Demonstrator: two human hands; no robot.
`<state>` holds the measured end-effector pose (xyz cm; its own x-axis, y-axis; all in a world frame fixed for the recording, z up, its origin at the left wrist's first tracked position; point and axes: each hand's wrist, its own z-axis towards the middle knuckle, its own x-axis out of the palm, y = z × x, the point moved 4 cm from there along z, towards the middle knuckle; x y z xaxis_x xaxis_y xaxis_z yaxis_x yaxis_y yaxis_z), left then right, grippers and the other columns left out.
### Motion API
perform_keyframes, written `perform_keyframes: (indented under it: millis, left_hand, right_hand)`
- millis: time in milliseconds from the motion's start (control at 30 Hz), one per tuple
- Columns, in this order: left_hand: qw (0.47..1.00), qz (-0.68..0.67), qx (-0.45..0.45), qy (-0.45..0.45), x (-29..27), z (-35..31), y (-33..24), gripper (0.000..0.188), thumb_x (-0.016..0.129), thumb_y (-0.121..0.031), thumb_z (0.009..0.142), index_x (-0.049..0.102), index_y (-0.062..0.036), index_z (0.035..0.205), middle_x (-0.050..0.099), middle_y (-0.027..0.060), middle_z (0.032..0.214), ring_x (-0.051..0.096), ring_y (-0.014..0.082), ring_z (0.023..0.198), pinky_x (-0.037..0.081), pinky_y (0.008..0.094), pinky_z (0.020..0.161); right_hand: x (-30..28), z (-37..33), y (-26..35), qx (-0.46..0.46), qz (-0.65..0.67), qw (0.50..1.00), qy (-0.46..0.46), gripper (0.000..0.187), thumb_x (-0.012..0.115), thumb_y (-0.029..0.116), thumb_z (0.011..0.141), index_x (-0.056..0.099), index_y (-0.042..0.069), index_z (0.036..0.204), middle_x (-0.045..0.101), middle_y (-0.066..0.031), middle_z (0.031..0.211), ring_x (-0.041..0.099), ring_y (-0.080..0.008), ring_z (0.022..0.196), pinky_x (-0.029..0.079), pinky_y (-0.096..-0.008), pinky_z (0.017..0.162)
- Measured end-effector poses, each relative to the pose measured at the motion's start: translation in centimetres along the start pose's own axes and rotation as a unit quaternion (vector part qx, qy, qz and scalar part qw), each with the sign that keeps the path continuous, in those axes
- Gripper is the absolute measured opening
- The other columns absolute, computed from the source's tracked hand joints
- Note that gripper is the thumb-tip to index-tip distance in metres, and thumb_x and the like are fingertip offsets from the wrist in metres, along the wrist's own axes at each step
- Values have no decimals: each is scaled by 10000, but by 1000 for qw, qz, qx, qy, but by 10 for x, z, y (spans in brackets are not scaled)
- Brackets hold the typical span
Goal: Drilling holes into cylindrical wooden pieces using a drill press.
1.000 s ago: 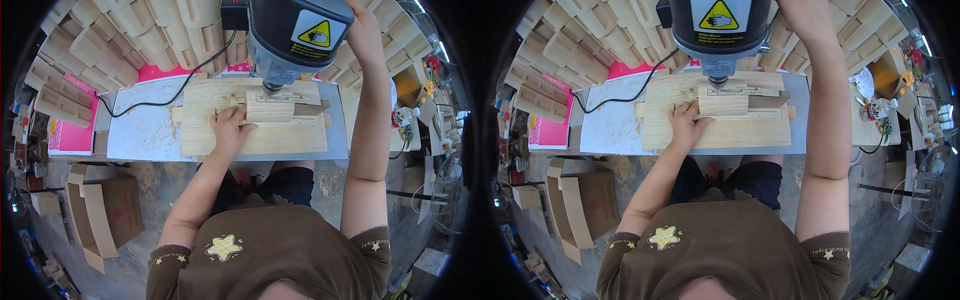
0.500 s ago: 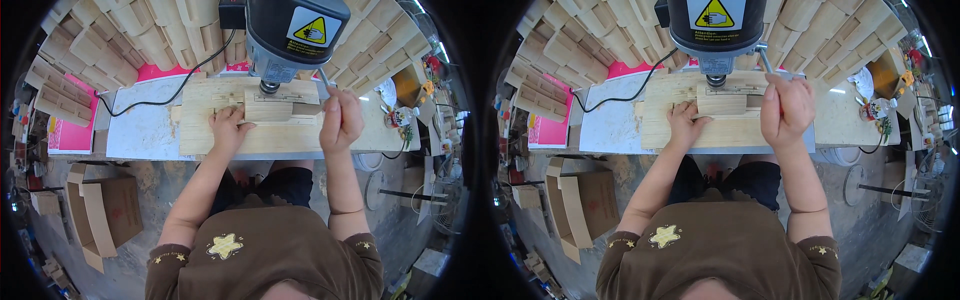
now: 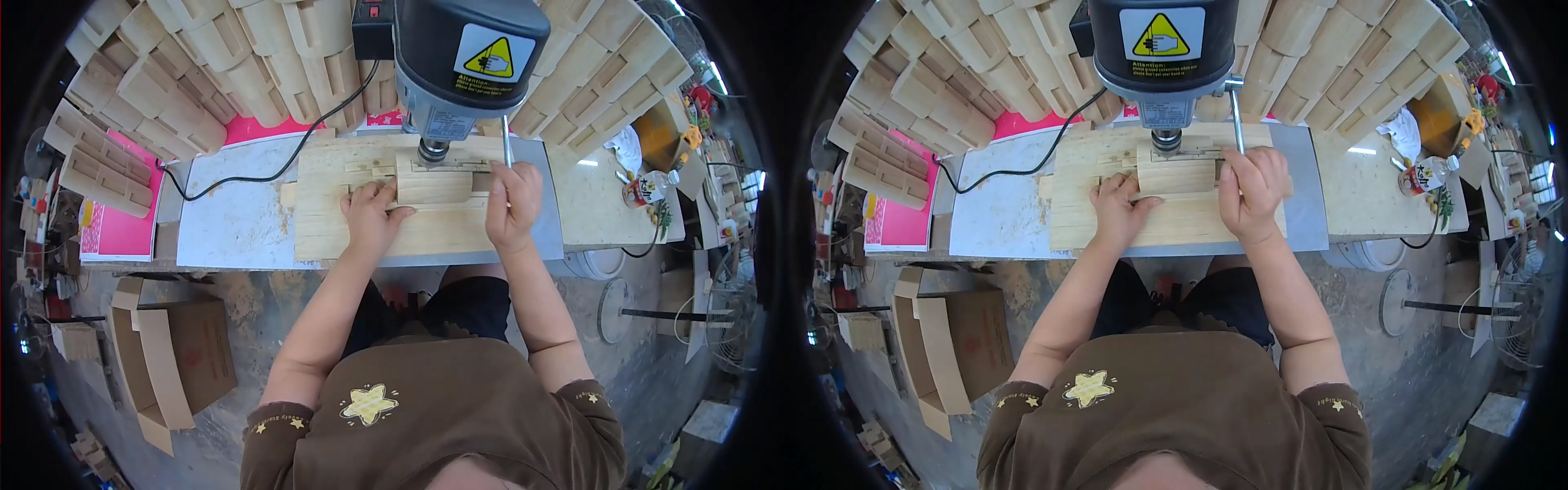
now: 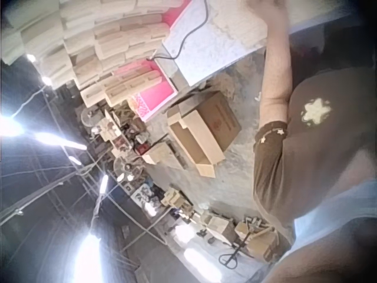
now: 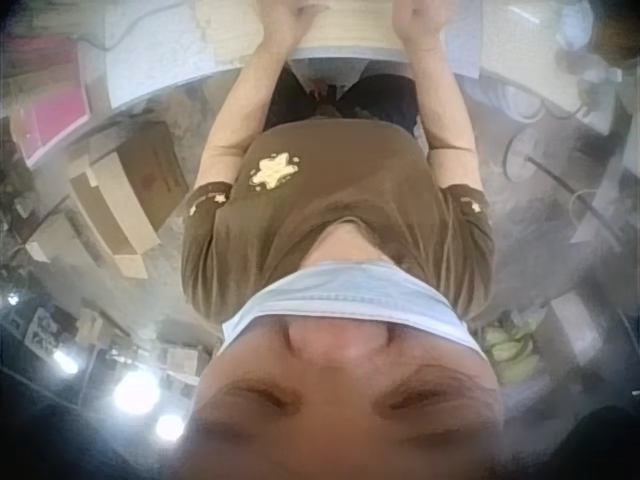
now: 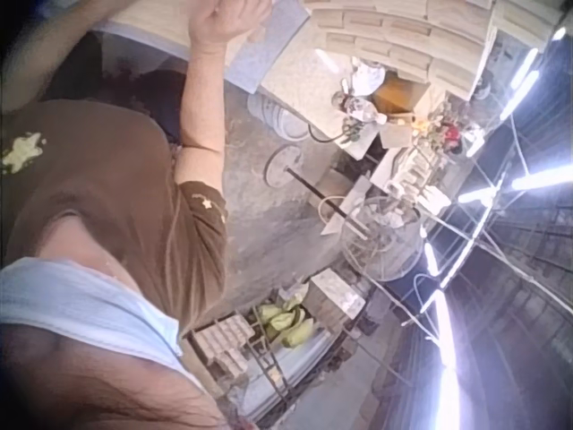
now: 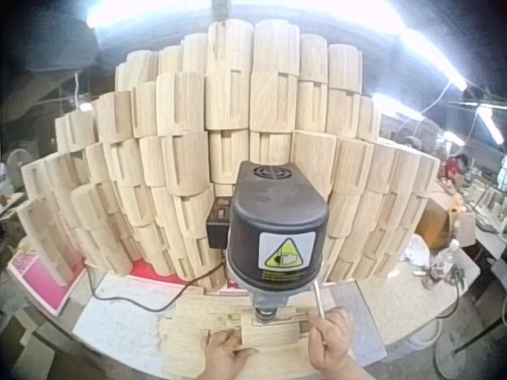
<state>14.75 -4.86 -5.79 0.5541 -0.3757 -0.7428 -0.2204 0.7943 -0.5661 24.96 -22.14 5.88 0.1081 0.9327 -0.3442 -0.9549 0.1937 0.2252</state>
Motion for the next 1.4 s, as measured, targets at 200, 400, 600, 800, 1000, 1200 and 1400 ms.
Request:
perform_keyframes:
  millis: [200, 400, 600, 800, 1000, 1200, 1400]
  left_hand:
    - [999, -1, 6, -34, -11, -2, -1, 527, 780, -335, 607, 658, -163, 1090, 571, 29, 865, 519, 217, 905, 291, 408, 830]
    - [998, -63, -10, -20, -3, 2, -7, 531, 823, -308, 540, 660, -96, 999, 549, 20, 934, 508, 216, 944, 277, 414, 854]
    - [988, -131, 15, -76, 1, 5, 4, 469, 839, -243, 517, 657, -73, 914, 523, 38, 1024, 477, 229, 1011, 246, 419, 906]
    - [978, -199, 54, -37, -17, 2, 14, 461, 817, -119, 554, 645, -70, 979, 498, 70, 1083, 443, 255, 1101, 321, 425, 959]
    - [936, -348, 47, 14, -94, -40, 50, 409, 787, -68, 561, 598, -61, 923, 438, 121, 1246, 406, 277, 1184, 335, 392, 985]
    - [939, -334, -78, 13, -213, -66, 85, 381, 737, -10, 563, 569, -56, 902, 405, 101, 1290, 526, 236, 1076, 446, 319, 865]
    - [973, 66, -178, -132, -257, -79, 136, 378, 696, -8, 555, 591, -40, 917, 429, 117, 1259, 566, 323, 1003, 476, 365, 853]
  right_hand:
    - [-20, 122, 6, 137, 48, 989, -18, 130, 631, 150, 824, 628, 22, 797, 539, -104, 654, 548, -208, 615, 425, -311, 577]
    - [15, 162, -80, 193, 35, 972, 128, 190, 501, 131, 901, 599, -18, 967, 609, -51, 783, 527, -103, 713, 437, -245, 658]
    - [-1, 58, -75, 142, 115, 924, 337, 418, 676, 106, 766, 545, 10, 1152, 624, -120, 972, 578, -229, 949, 474, -325, 774]
    - [-5, -24, -60, 212, 70, 885, 408, 323, 672, 65, 737, 596, -29, 1036, 615, -198, 983, 562, -361, 950, 441, -392, 830]
    - [-26, -40, -23, 191, 92, 884, 417, 277, 677, 44, 718, 614, -14, 982, 618, -175, 906, 567, -351, 869, 446, -379, 774]
    - [-30, -49, -2, 185, 87, 896, 394, 269, 683, 40, 712, 612, -8, 968, 615, -165, 870, 573, -339, 842, 447, -374, 752]
    - [-35, -56, -1, 211, 65, 901, 374, 283, 662, 39, 725, 609, -8, 999, 606, -162, 902, 572, -316, 859, 444, -362, 777]
